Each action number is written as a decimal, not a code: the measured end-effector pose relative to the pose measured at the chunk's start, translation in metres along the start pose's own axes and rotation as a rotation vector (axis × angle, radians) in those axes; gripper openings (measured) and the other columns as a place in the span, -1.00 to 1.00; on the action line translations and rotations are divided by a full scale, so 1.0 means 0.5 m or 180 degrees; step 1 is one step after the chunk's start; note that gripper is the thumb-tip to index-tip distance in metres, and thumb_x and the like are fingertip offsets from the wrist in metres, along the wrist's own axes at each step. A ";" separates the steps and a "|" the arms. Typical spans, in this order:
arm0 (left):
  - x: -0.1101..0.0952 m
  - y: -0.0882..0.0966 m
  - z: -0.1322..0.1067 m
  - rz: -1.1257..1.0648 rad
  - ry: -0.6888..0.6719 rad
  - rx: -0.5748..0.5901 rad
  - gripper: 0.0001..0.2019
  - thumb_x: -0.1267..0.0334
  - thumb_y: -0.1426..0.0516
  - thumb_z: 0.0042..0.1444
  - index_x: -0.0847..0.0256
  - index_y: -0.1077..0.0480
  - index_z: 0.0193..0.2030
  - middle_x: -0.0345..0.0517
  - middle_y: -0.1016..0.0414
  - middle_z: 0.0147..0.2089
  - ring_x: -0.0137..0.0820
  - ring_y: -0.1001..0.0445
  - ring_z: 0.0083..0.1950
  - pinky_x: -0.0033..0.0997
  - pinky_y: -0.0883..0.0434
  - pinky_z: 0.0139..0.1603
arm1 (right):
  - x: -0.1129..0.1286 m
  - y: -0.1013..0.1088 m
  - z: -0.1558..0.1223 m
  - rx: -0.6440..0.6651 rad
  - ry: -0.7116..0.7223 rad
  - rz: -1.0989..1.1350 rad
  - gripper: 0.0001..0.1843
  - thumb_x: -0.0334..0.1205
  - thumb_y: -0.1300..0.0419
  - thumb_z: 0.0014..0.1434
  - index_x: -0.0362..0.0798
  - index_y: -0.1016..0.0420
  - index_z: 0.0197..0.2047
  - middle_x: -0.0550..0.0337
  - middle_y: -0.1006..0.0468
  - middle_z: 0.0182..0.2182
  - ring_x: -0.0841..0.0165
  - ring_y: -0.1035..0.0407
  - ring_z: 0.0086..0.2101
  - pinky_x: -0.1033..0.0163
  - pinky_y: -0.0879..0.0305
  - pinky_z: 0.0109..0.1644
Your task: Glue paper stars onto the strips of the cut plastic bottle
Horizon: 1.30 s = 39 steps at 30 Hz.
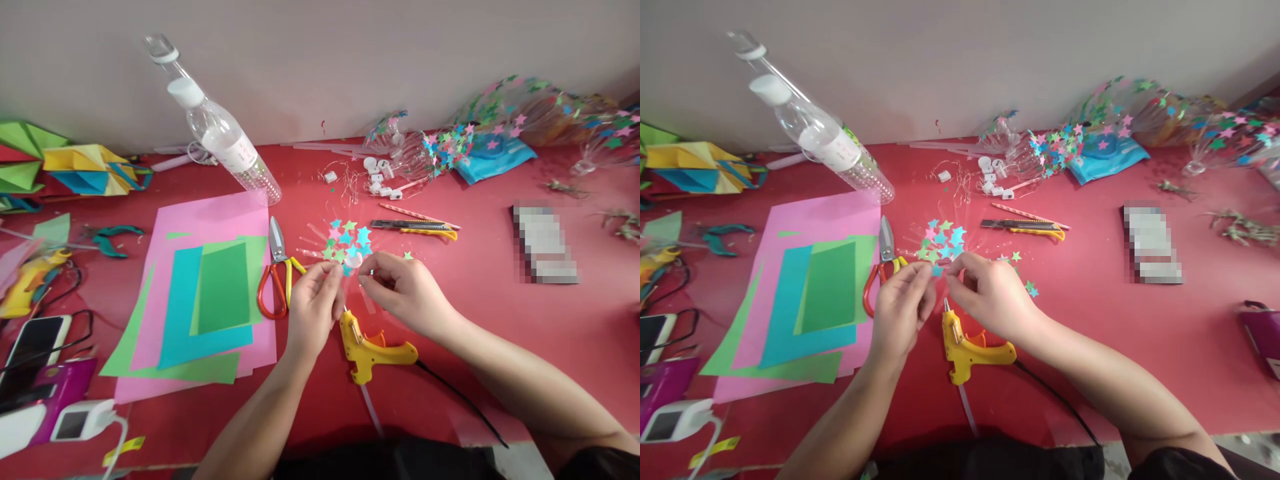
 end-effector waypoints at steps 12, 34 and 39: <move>0.006 0.000 0.003 -0.0203 0.0148 -0.0114 -0.78 0.14 -0.28 0.03 0.24 -0.42 -0.36 -0.45 -0.10 -0.76 -0.66 0.02 -0.75 -0.64 0.08 -0.75 | 0.004 -0.004 0.000 -0.0077 0.0147 -0.0267 -0.92 -0.26 -0.08 0.16 -0.02 -0.38 -0.34 0.39 -0.32 -0.65 0.52 -0.13 -0.63 0.38 -0.01 -0.47; 0.003 -0.002 0.000 -0.0019 0.0150 -0.0059 -0.78 0.11 -0.26 0.06 0.23 -0.41 -0.33 -0.44 -0.13 -0.77 -0.65 0.03 -0.77 -0.61 0.09 -0.76 | 0.002 -0.007 -0.002 -0.0154 0.0289 -0.0392 -0.90 -0.24 -0.07 0.17 -0.03 -0.39 -0.33 0.38 -0.30 -0.65 0.52 -0.12 -0.62 0.38 -0.02 -0.47; 0.002 -0.003 -0.002 0.0083 0.0125 -0.0061 -0.79 0.12 -0.24 0.08 0.21 -0.39 -0.34 -0.44 -0.13 -0.76 -0.64 0.02 -0.76 -0.61 0.08 -0.75 | 0.000 -0.010 -0.003 -0.0203 0.0397 -0.0601 -0.85 -0.21 -0.05 0.18 -0.04 -0.42 -0.27 0.36 -0.33 -0.64 0.52 -0.12 -0.64 0.39 -0.02 -0.48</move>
Point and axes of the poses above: each hand's wrist, its own z-axis towards the middle knuckle, its own y-axis out of the back of the hand, x = y × z, the point moved 2 cm from there along z, towards the middle knuckle
